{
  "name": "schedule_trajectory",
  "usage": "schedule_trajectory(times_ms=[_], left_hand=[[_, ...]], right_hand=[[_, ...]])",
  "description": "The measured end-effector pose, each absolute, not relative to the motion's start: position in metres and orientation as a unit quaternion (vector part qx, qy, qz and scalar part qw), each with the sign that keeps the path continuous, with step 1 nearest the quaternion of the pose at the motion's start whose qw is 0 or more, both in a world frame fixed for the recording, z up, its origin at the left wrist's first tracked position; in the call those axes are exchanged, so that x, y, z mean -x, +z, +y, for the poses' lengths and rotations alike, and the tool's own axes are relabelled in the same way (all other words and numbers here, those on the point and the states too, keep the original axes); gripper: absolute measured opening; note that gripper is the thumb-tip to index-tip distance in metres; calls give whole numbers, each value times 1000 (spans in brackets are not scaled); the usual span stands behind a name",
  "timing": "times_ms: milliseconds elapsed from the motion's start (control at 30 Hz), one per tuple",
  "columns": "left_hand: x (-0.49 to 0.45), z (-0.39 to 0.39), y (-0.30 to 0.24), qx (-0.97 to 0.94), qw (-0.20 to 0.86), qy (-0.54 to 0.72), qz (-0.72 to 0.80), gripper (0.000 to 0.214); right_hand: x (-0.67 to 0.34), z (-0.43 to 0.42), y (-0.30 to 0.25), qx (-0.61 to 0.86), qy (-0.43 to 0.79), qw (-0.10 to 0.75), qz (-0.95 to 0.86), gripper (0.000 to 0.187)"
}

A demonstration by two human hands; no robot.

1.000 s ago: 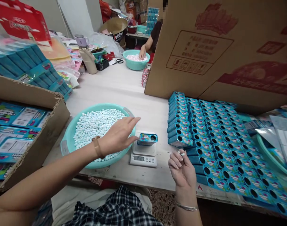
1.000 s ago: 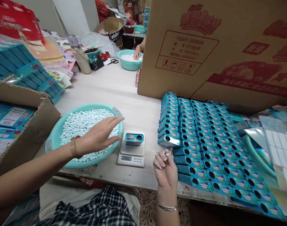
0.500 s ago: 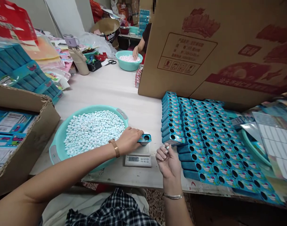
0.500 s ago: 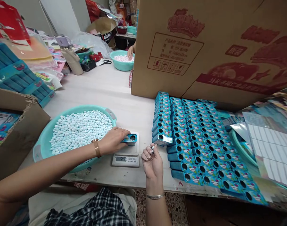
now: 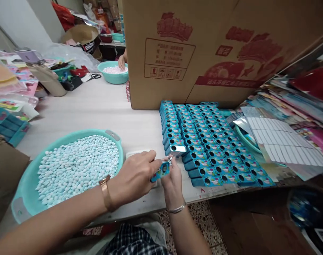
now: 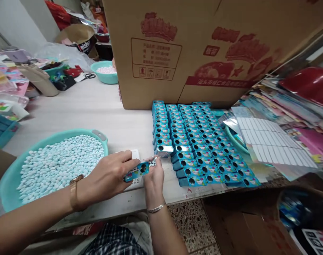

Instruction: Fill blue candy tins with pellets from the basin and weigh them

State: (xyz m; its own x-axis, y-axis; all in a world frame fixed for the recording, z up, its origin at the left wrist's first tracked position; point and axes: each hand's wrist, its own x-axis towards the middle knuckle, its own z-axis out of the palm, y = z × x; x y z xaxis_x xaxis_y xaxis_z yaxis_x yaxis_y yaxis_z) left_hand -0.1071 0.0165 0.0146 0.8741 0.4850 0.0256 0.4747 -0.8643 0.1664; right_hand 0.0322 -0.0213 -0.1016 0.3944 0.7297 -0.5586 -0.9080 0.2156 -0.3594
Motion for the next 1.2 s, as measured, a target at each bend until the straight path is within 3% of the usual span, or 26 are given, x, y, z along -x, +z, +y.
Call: schedule_trajectory(times_ms=[333,667,733,900,1033,1200], left_hand=[[102,30,2,-955,92,-3,283,12],[131,46,-37,-917,136,57,370,25],[138,46,-39,-916,127,41,377,34],[162,46,-13,-908,121,119,382,85],[187,52,11,-885,144,186,401,72],[205,54,12,-871,179,167,426,63]], right_hand=[[-28,-19,-105,299,568,745,183,14],[-70,-44,-106,261,579,760,136,23],[-75,-50,-109,255,586,760,118,18],[-80,-63,-109,226,612,754,78,11],[-79,-69,-108,239,626,739,70,11],[-76,-70,-111,284,636,715,64,11]])
